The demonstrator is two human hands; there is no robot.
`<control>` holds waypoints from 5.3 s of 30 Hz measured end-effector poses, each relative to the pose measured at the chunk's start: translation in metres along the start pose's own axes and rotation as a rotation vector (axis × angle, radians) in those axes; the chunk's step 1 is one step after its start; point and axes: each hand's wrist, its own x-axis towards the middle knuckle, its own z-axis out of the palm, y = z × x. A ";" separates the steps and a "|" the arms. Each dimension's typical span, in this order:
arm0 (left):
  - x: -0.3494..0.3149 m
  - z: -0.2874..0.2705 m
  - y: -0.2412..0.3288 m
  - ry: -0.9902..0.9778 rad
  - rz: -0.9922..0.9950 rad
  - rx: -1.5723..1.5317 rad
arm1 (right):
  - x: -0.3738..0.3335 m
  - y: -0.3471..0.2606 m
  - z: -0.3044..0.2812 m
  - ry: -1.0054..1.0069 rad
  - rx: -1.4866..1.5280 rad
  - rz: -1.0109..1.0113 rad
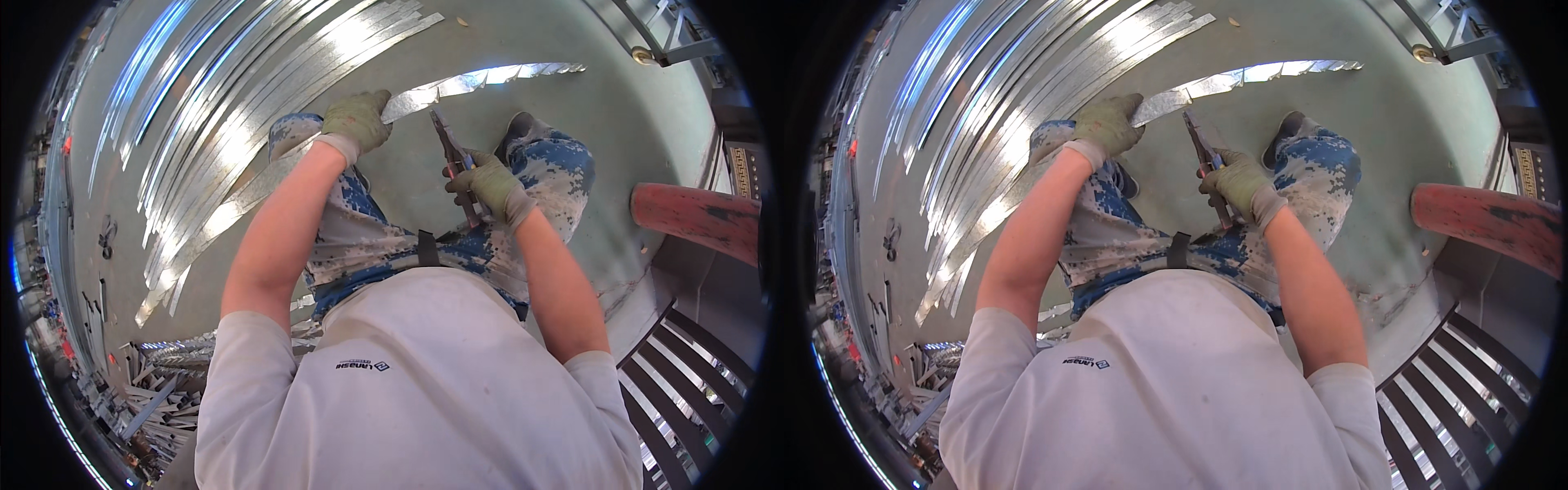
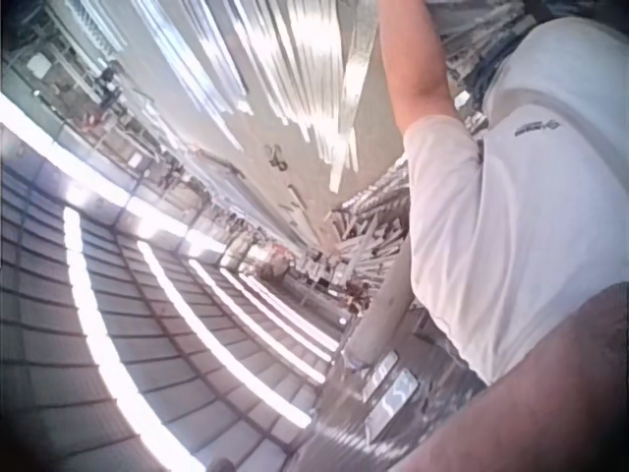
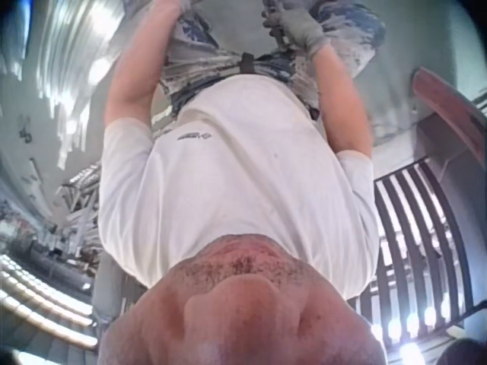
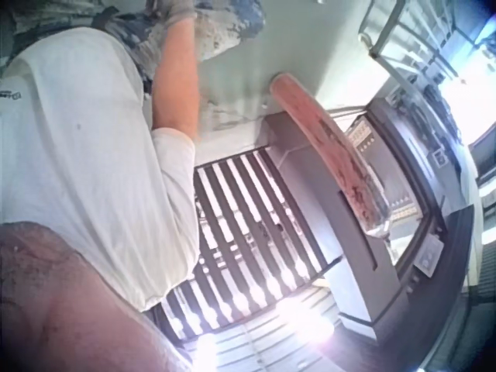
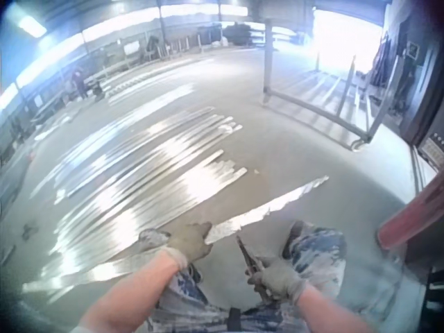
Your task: The person sits on the floor and uses tin snips to cut a long, thin metal strip into shorter pieces. The person repeatedly positions the snips and cuts the strip, accumulating cut pieces on the floor.
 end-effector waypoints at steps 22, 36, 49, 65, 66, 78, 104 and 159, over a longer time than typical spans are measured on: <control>0.005 -0.007 0.000 -0.092 -0.040 -0.029 | 0.013 -0.001 0.012 -0.027 0.005 0.021; 0.005 0.002 -0.006 -0.088 -0.019 -0.019 | 0.018 0.005 0.014 -0.049 0.041 -0.015; 0.005 0.003 -0.008 -0.061 -0.023 -0.039 | 0.018 -0.008 0.016 -0.066 0.088 0.112; 0.027 0.015 -0.006 -0.134 0.004 0.003 | 0.046 -0.003 0.029 0.349 -0.971 -0.047; 0.024 0.012 -0.003 -0.145 0.002 0.028 | 0.044 -0.007 0.029 0.339 -0.980 -0.020; -0.030 0.001 -0.021 -0.003 0.048 0.179 | 0.025 -0.009 0.022 0.346 -0.950 -0.049; -0.026 0.001 -0.023 0.059 0.040 0.062 | 0.000 -0.006 0.059 -0.108 -0.314 -0.008; 0.029 0.008 -0.029 -0.053 0.095 -0.058 | -0.006 -0.057 0.080 0.451 -1.313 -0.192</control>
